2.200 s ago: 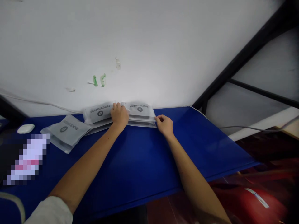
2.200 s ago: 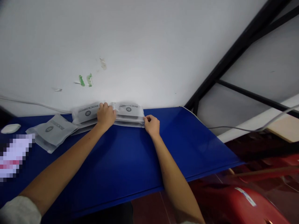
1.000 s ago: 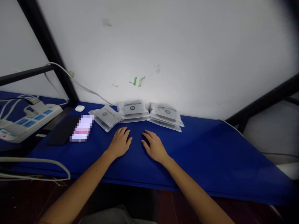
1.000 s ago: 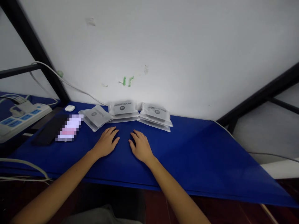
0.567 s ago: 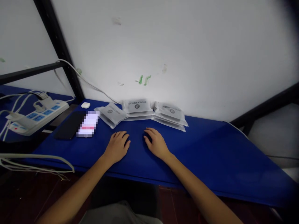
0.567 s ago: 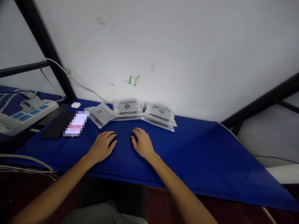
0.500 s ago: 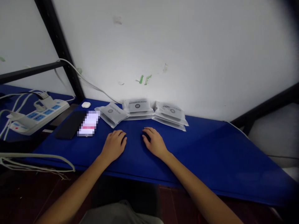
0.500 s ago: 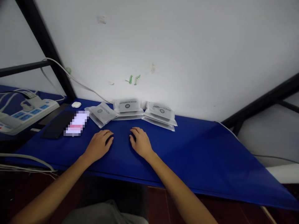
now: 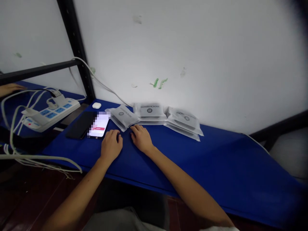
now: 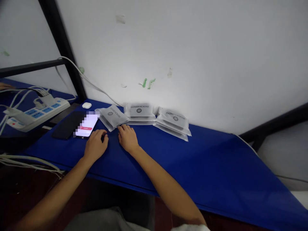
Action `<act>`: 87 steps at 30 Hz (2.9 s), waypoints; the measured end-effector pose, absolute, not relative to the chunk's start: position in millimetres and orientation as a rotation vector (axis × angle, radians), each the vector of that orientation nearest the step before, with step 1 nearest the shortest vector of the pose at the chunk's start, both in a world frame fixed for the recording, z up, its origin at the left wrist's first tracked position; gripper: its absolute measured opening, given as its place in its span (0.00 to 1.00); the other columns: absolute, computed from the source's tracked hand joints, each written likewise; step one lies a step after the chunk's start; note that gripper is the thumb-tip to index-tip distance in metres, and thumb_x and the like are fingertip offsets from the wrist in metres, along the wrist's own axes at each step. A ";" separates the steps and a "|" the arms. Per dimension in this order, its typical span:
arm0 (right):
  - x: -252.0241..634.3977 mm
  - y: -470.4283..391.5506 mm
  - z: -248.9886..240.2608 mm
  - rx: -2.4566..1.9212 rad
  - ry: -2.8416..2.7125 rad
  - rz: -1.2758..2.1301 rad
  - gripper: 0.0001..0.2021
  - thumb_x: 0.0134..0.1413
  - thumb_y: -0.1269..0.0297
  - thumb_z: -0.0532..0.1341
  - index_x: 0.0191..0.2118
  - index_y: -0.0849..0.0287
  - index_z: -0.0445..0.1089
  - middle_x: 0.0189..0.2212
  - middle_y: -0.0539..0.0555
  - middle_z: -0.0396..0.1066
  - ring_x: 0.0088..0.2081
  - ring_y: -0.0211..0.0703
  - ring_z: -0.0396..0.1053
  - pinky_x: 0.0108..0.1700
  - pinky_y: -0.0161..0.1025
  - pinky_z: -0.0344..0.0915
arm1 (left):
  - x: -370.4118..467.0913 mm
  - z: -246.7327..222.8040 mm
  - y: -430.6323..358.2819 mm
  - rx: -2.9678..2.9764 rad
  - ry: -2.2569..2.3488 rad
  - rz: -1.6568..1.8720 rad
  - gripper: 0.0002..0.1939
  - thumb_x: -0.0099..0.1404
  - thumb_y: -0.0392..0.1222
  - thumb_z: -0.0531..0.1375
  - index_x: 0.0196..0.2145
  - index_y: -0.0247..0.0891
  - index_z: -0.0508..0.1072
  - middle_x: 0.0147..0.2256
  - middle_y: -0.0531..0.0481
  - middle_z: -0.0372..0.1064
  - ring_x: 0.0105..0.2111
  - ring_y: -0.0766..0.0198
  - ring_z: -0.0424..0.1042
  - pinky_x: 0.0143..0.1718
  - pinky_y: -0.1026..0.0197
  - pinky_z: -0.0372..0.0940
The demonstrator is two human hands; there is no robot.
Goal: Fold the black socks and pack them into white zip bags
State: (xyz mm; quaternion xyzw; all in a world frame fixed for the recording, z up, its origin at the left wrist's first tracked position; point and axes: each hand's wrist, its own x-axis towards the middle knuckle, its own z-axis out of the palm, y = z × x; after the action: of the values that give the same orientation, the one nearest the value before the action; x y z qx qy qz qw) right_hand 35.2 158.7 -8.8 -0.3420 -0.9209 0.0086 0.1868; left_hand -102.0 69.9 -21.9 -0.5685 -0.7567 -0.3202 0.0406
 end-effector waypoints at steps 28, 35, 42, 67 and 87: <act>7.6 154.5 -2.4 -0.733 -2.785 -0.397 0.07 0.60 0.72 0.54 0.37 0.58 0.69 0.33 0.56 0.70 0.39 0.47 0.64 0.38 0.42 0.55 | -103.0 -25.0 68.6 -1.520 -2.253 -1.394 0.13 0.55 0.26 0.52 0.37 0.39 0.64 0.38 0.44 0.66 0.42 0.54 0.65 0.46 0.50 0.64; 48.4 125.4 1.7 -0.707 -2.771 -0.359 0.06 0.59 0.72 0.55 0.34 0.58 0.69 0.32 0.54 0.70 0.36 0.45 0.64 0.35 0.40 0.52 | -94.6 -12.6 59.3 -1.772 -1.964 -1.331 0.15 0.60 0.28 0.51 0.44 0.37 0.66 0.45 0.42 0.68 0.49 0.54 0.65 0.51 0.49 0.62; 122.3 109.2 1.5 -0.754 -2.680 -0.259 0.08 0.59 0.73 0.54 0.35 0.59 0.69 0.34 0.55 0.71 0.34 0.43 0.63 0.35 0.39 0.55 | -70.1 -8.2 47.6 -2.140 -1.873 -1.051 0.15 0.65 0.33 0.50 0.48 0.37 0.67 0.51 0.42 0.67 0.53 0.53 0.63 0.54 0.48 0.59; 209.2 111.4 -33.0 -1.241 -2.207 0.073 0.13 0.59 0.67 0.53 0.45 0.57 0.73 0.47 0.60 0.73 0.49 0.53 0.69 0.49 0.54 0.70 | -87.2 -24.0 68.4 -2.146 -2.229 -0.807 0.22 0.64 0.30 0.47 0.54 0.33 0.66 0.55 0.37 0.64 0.57 0.49 0.61 0.54 0.44 0.60; 208.9 104.9 -28.2 -1.240 -2.156 0.189 0.13 0.60 0.65 0.53 0.46 0.57 0.72 0.47 0.60 0.72 0.49 0.51 0.69 0.50 0.53 0.68 | -95.8 -33.8 64.9 -2.154 -2.138 -0.902 0.22 0.62 0.29 0.48 0.51 0.37 0.70 0.54 0.40 0.66 0.56 0.50 0.61 0.54 0.42 0.63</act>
State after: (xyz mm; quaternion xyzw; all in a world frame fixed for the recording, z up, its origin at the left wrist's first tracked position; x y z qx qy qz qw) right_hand 208.9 104.9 -28.2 -0.4714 -0.8194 0.0719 0.3181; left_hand -95.8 64.9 -33.8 -0.6803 -0.6752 -0.2848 -0.0121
